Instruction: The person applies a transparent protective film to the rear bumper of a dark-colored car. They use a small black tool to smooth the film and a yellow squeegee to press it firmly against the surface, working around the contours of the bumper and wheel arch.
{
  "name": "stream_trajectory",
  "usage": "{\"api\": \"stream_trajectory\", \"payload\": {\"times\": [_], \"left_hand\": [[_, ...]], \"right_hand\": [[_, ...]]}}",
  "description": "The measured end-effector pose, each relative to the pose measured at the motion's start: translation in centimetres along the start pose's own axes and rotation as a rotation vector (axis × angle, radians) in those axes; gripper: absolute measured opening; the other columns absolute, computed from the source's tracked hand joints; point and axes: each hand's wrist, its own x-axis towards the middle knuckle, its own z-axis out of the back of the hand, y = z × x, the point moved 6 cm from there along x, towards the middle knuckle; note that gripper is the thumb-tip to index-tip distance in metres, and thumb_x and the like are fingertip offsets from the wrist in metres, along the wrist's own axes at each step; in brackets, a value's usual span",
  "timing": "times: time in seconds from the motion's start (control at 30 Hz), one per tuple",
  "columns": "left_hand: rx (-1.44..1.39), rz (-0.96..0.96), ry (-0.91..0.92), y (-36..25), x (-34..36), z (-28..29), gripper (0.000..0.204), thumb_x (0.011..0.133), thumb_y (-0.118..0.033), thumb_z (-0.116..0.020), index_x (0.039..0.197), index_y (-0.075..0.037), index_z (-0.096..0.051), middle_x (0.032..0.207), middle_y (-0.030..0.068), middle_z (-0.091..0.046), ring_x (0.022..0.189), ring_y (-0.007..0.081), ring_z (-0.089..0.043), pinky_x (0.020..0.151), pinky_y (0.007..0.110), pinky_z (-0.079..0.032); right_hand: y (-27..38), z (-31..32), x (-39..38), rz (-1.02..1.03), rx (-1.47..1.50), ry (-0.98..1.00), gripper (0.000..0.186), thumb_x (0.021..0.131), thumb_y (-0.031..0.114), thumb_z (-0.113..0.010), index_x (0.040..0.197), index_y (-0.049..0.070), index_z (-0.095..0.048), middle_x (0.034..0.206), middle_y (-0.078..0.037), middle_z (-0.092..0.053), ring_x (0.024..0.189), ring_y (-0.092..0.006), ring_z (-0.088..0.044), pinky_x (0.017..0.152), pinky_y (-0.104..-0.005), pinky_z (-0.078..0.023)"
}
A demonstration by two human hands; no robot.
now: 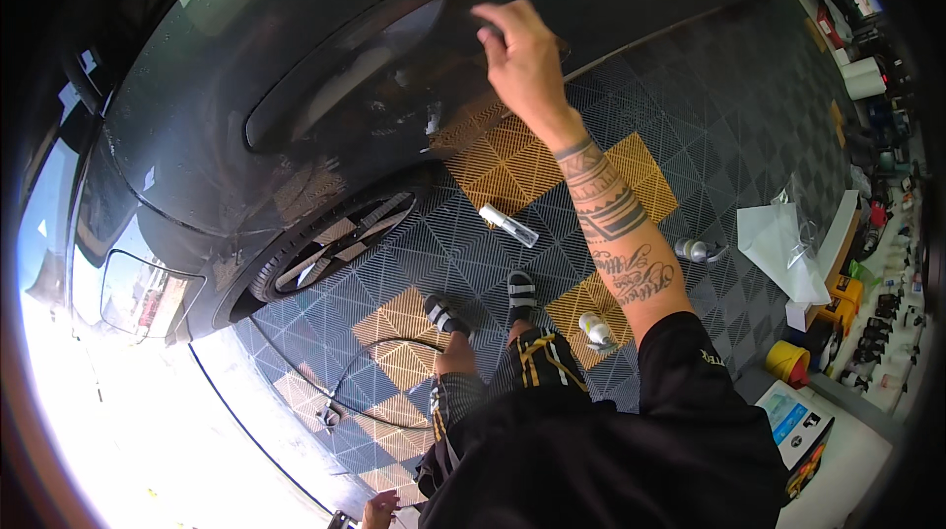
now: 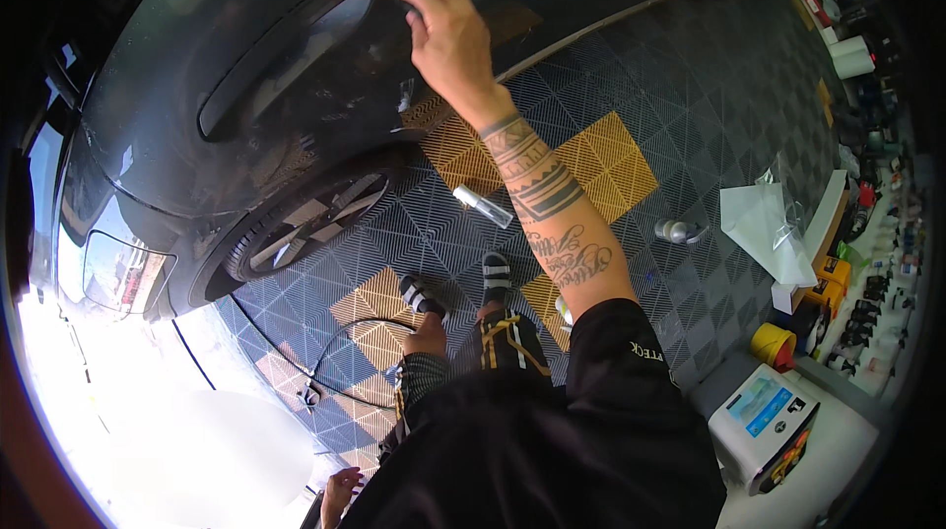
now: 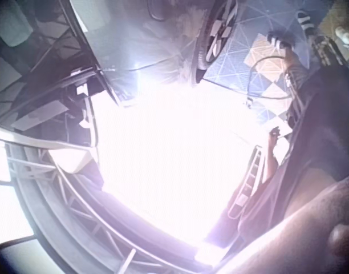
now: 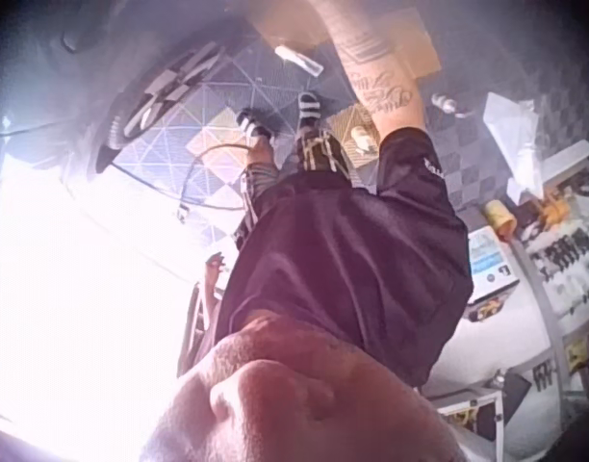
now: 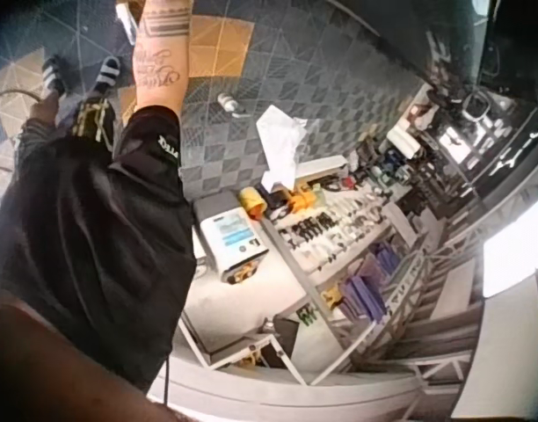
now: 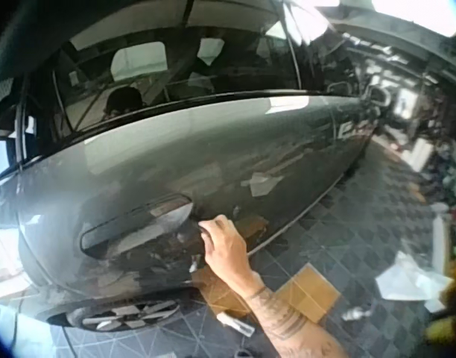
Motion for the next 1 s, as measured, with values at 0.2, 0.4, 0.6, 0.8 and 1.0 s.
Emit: {"api": "stream_trajectory", "payload": {"times": [0.2,0.4,0.6,0.8,1.0], "left_hand": [[-0.002,0.056,-0.024,1.0,-1.0,0.0,0.034,0.095,-0.019,-0.056,0.123,0.001,-0.061,0.101,0.0127,-0.071,0.089,0.0204,-0.069,0.070,0.033,-0.055],[-0.021,0.097,-0.053,1.7,-2.2,-0.9,0.034,0.096,-0.019,-0.056,0.123,0.001,-0.061,0.102,0.0128,-0.071,0.091,0.0204,-0.069,0.071,0.033,-0.054],[-0.064,0.150,-0.085,-0.8,-3.6,-1.3,0.034,0.097,-0.019,-0.055,0.123,0.002,-0.061,0.103,0.0129,-0.070,0.093,0.0203,-0.068,0.072,0.033,-0.053],[-0.306,0.188,-0.144,-1.2,-5.7,-1.3,0.035,0.097,-0.020,-0.055,0.123,0.002,-0.060,0.106,0.0116,-0.069,0.088,0.0205,-0.069,0.070,0.031,-0.052],[-0.139,-0.002,-0.090,2.2,0.4,-0.3,0.025,0.092,-0.013,-0.058,0.110,0.002,-0.067,0.094,0.0111,-0.072,0.081,0.0184,-0.071,0.064,0.030,-0.054]], "right_hand": [[3.1,-2.7,-1.8,0.032,-0.303,-0.087,0.034,0.080,-0.003,-0.065,0.110,0.012,-0.066,0.099,-0.009,-0.058,0.099,-0.0261,-0.060,0.086,-0.0405,-0.048],[1.9,-2.7,-3.4,-0.037,0.006,0.080,0.031,0.081,-0.002,-0.063,0.110,0.009,-0.067,0.097,-0.010,-0.060,0.095,-0.0265,-0.061,0.083,-0.0392,-0.050],[5.6,-6.8,-4.2,-0.127,-0.205,-0.047,0.031,0.086,0.000,-0.057,0.116,0.006,-0.062,0.101,-0.016,-0.057,0.093,-0.0300,-0.060,0.082,-0.0404,-0.050],[9.5,-9.1,-9.9,-0.207,0.310,0.198,0.032,0.085,-0.004,-0.056,0.114,0.007,-0.063,0.098,-0.013,-0.055,0.095,-0.0269,-0.056,0.083,-0.0376,-0.049],[8.6,-7.4,-5.0,-0.263,-0.125,-0.065,0.034,0.083,0.006,-0.064,0.117,0.008,-0.060,0.120,-0.020,-0.053,0.111,-0.0376,-0.052,0.087,-0.0454,-0.045]]}}
